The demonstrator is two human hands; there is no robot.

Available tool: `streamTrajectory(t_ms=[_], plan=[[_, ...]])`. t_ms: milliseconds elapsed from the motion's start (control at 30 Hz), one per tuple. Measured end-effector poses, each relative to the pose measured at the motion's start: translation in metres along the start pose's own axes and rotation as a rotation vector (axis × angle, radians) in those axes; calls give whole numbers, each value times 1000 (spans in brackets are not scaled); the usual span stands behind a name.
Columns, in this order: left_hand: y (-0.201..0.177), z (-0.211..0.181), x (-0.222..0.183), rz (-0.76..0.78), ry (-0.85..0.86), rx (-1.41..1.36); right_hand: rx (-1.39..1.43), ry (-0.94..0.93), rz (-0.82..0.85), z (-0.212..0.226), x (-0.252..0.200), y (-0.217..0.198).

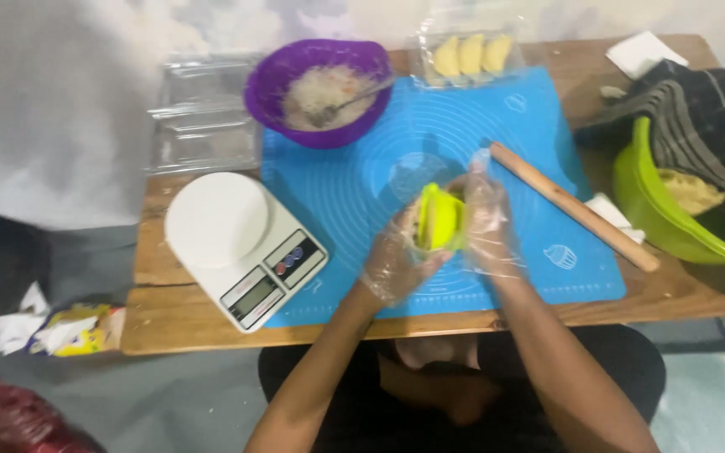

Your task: Rolling dough, adding filling, and using a mold to shape and seal pastries.

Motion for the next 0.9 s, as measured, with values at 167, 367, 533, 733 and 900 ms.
streamTrajectory(t_ms=[167,367,533,733,900], plan=[[-5,9,3,17,-319,-477,153,-238,322,-50,24,-27],[-16,12,7,-122,-63,118,-315,-185,355,5,-6,-28],[-122,65,27,-572,242,642,-210,-363,255,9,-26,-25],[-270,164,93,-238,-129,1400,-17,-288,208,-11,-22,-25],[-272,102,86,58,-257,1531,56,-223,308,-49,1,-18]])
Point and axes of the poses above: each hand's wrist, its own x-axis towards the middle knuckle, its own y-axis out of the palm, z = x × y, the point moved 5 cm from there along x, towards the middle knuckle, and after that the axes turned 9 degrees about -y, right-handed, at the moved point
